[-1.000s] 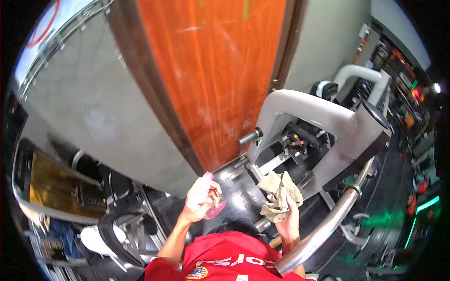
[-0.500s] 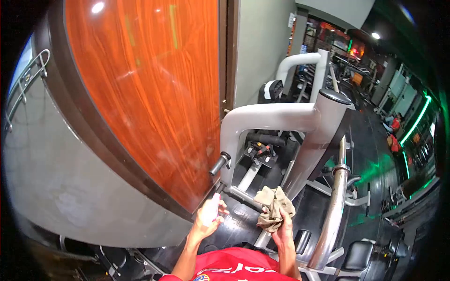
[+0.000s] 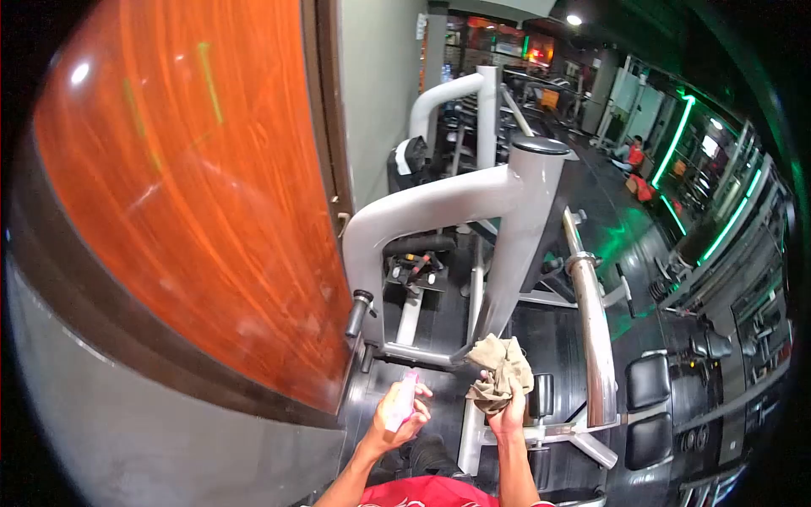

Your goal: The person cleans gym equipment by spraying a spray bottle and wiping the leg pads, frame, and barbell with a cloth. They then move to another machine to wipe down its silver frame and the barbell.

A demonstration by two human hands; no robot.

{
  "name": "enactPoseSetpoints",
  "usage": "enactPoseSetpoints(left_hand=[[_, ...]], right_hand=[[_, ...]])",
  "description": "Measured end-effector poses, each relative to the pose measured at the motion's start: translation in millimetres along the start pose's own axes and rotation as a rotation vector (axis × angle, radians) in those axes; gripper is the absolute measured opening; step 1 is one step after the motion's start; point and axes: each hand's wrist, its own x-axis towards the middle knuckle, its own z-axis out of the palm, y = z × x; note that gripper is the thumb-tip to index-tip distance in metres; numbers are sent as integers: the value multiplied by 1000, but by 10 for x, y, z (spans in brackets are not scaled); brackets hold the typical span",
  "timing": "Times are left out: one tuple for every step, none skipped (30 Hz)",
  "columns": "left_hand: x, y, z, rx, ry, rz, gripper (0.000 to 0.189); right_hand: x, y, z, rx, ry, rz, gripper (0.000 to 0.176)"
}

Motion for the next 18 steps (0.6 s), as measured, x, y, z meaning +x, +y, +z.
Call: enactPoseSetpoints(left_hand=[[95, 37, -20, -11, -24, 0, 40], [188, 60, -37, -21, -63, 17, 41], [281, 73, -55, -32, -100, 36, 41], [418, 35, -35, -79, -102, 40, 36], [514, 80, -33, -90, -120, 41, 36], [621, 158, -25, 67, -118, 16, 33], [742, 197, -35, 228, -115, -6, 29], [856, 173, -13, 213, -84, 14, 27], [974, 183, 8, 211, -100, 12, 27], [1109, 208, 39, 282, -81, 133, 29], [1279, 195, 81, 352, -58, 255, 32], [1405, 211, 112, 271, -71, 206, 36], [1525, 204, 147, 267, -71, 146, 33], [1646, 247, 175, 250, -75, 122, 34], [1771, 289, 207, 235, -77, 100, 35], [1903, 297, 235, 231, -86, 104, 35], [2024, 296, 267, 275, -74, 188, 38], [2129, 295, 296, 316, -62, 270, 41]], right_hand=[[-13, -16, -2, 2, 13, -23, 46], [-40, -36, -4, -18, 5, -20, 46], [-53, -48, 1, -39, -3, -16, 46], [2, -53, -36, -36, 5, -39, 46], [-13, -52, -25, -38, 15, -58, 46], [-31, -53, -1, 5, 62, -81, 46], [-25, -52, 34, 50, 106, -103, 46], [-25, -63, 66, 54, 132, -119, 46], [-13, -45, 58, 61, 140, -130, 46], [-4, -32, 41, 33, 149, -173, 46], [64, -41, 10, 4, 156, -215, 46], [83, -51, 32, 12, 192, -223, 47], [98, -56, 56, 14, 200, -235, 47], [117, -58, 95, 40, 202, -242, 47], [150, -61, 123, 66, 201, -250, 47], [180, -57, 136, 78, 209, -250, 47], [224, -52, 129, 79, 214, -259, 47], [254, -40, 124, 76, 213, -257, 47]])
